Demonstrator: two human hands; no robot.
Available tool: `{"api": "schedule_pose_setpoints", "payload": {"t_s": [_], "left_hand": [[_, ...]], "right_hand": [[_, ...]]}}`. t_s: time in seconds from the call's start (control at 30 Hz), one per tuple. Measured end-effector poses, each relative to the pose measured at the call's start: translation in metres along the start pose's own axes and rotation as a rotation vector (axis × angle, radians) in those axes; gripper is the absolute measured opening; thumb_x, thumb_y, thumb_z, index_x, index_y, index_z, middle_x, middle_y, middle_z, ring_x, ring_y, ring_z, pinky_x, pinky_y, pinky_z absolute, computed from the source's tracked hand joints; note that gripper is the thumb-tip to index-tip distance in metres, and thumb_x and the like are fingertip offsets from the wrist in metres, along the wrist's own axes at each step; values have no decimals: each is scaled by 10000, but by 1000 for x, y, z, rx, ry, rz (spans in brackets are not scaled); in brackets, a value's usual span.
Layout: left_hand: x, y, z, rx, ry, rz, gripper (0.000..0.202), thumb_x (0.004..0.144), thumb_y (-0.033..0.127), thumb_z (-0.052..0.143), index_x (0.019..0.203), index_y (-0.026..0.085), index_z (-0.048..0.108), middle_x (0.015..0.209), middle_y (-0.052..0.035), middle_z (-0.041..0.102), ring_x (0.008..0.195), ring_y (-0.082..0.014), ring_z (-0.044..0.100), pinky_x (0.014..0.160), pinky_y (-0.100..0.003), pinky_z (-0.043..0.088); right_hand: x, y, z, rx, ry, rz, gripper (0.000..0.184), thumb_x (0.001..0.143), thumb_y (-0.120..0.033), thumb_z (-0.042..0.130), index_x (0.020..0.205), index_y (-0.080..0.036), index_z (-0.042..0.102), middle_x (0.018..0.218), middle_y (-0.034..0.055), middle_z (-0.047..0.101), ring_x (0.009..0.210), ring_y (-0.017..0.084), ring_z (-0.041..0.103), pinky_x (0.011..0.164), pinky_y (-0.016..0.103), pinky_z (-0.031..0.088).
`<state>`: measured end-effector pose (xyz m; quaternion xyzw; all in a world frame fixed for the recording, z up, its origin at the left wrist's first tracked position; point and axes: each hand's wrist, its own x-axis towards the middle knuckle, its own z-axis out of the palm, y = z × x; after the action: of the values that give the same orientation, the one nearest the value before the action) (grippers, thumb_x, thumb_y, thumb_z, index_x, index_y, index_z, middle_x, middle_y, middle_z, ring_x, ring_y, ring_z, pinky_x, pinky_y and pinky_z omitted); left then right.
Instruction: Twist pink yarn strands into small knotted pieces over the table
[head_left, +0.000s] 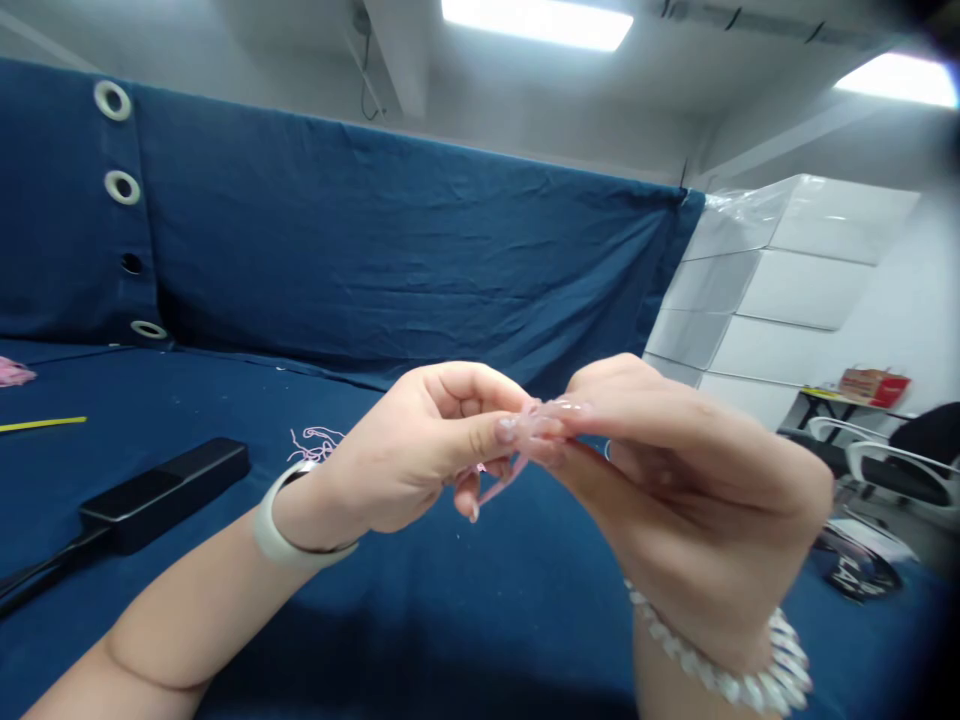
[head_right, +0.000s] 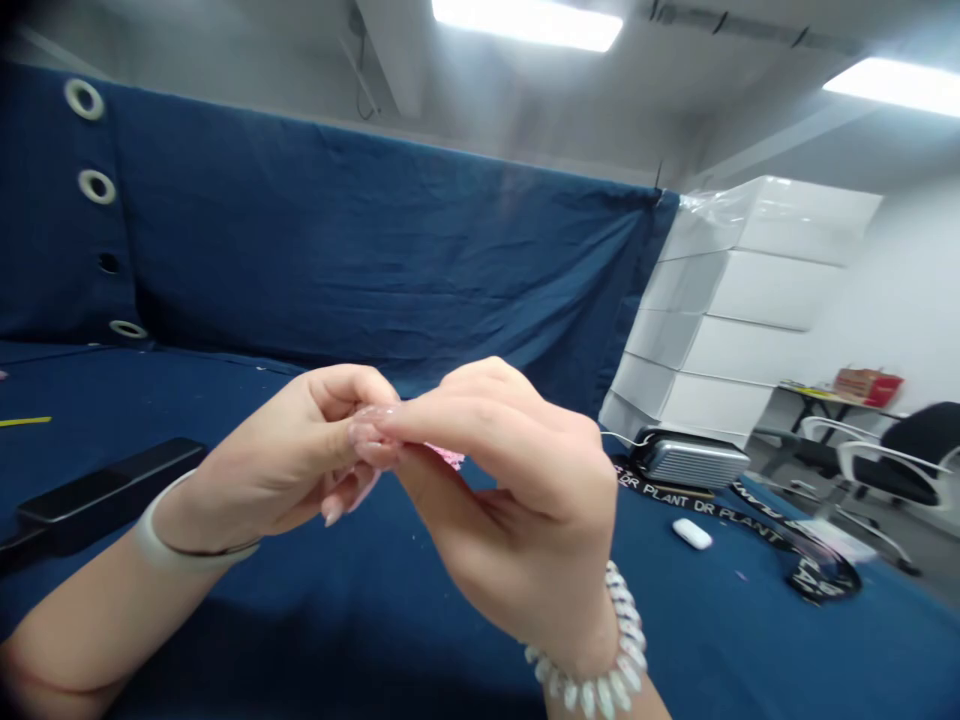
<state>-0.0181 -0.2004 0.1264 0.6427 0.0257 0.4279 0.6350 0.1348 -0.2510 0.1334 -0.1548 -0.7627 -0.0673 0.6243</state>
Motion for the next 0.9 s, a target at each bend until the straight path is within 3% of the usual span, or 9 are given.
{"api": "schedule_pose_setpoints", "payload": {"t_s": [0.33,0.63,0.77,0.9], "left_hand": [[-4,2,0,-70,-69,73,228,738,197,705,840,191,501,582,49,650,405,-59,557,329,-92,453],[-8,3,-4,-40,-181,119,355,682,234,754,907,216,480,616,64,652,442,-78,591,364,-105,472],[-8,6,-3,-37,-136,106,390,685,228,752,928,217,448,606,74,632,413,-88,581,330,-124,468],[-5,7,-1,-5,-33,84,356,724,223,721,935,218,434,586,74,628,410,-83,570,318,-115,454]], "right_hand": [[-2,-7,9,231,84,159,350,661,2,725,908,-244,687,727,-9,661,715,164,596,604,317,520],[0,-15,11,204,-83,337,301,678,-197,762,943,-258,634,861,14,618,785,178,593,685,339,537],[0,-16,9,105,-124,357,149,751,-223,698,886,-235,637,850,20,597,772,166,586,669,316,524],[-2,-14,10,17,-103,284,62,800,-181,634,840,-214,669,839,31,581,712,138,573,564,259,486]]}}
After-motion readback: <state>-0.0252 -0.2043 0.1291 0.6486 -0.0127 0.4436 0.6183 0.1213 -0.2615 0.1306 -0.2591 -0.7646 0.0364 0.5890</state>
